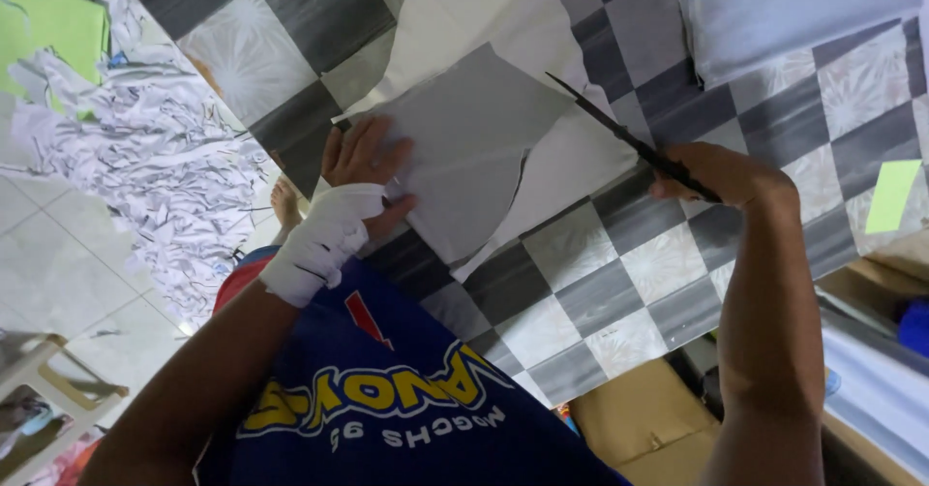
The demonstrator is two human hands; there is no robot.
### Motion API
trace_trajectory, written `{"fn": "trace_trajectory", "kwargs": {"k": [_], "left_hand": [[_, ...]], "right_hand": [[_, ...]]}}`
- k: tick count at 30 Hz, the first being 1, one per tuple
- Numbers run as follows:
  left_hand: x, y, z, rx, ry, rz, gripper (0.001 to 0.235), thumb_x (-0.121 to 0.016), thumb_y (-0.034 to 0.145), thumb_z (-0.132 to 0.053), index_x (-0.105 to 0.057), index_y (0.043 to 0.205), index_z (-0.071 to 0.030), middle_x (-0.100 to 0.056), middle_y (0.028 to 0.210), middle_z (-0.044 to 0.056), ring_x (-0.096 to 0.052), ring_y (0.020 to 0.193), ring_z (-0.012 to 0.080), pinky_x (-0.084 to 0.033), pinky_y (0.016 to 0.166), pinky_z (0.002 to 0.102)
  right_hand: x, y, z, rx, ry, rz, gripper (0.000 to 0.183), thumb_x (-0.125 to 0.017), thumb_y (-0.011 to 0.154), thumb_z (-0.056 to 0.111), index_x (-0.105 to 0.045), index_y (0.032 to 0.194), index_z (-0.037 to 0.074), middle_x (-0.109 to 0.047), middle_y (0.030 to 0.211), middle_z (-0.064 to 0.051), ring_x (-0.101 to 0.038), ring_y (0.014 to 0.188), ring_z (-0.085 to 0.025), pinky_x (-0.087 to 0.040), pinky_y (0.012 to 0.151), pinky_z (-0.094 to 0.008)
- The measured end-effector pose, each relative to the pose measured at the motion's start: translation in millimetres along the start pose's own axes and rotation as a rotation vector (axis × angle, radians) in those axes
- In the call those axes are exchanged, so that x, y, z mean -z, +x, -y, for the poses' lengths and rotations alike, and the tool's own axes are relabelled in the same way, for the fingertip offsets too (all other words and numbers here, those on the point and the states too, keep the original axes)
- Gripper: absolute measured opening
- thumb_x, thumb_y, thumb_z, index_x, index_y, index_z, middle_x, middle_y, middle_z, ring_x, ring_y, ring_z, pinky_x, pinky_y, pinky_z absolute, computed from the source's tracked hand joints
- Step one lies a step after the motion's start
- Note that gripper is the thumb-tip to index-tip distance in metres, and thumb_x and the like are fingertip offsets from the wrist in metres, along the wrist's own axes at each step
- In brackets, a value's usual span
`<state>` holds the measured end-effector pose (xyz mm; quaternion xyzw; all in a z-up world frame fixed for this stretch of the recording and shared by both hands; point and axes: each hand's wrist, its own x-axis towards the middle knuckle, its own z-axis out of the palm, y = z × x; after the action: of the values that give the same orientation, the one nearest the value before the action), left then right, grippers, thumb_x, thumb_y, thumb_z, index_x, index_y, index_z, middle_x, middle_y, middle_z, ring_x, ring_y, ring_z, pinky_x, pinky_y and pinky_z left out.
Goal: The person is cutting out garment pieces from white fabric using scissors on a checkered work table.
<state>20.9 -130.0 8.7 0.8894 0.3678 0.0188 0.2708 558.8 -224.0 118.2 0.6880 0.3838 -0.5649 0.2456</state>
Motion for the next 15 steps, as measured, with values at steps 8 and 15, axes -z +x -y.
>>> {"fn": "trace_trajectory", "kwargs": {"k": [8,15], "left_hand": [[-5,-2,8,-0.024,-0.053,-0.080,0.085,-0.073,0.093,-0.066,-0.063,0.164,-0.019,-0.043,0.180,0.020,-0.035,0.169,0.0463,-0.021,0.134,0.079],[-5,-3,10,-0.038,-0.052,-0.076,0.088,-0.077,0.093,-0.062,-0.059,0.168,-0.020,-0.040,0.183,0.018,-0.033,0.171,0.0455,-0.021,0.133,0.082]], "right_hand": [[15,2,5,-0.009,-0.112,0.012,0.038,-0.082,0.103,0.041,-0.076,0.134,0.019,-0.084,0.111,-0.008,-0.075,0.097,-0.027,-0.052,0.087,-0.041],[19,-4,21,-0.074,-0.080,0.025,0.046,-0.078,0.105,0.037,-0.073,0.148,0.022,-0.084,0.127,-0.011,-0.076,0.111,-0.032,-0.055,0.099,-0.046]]}}
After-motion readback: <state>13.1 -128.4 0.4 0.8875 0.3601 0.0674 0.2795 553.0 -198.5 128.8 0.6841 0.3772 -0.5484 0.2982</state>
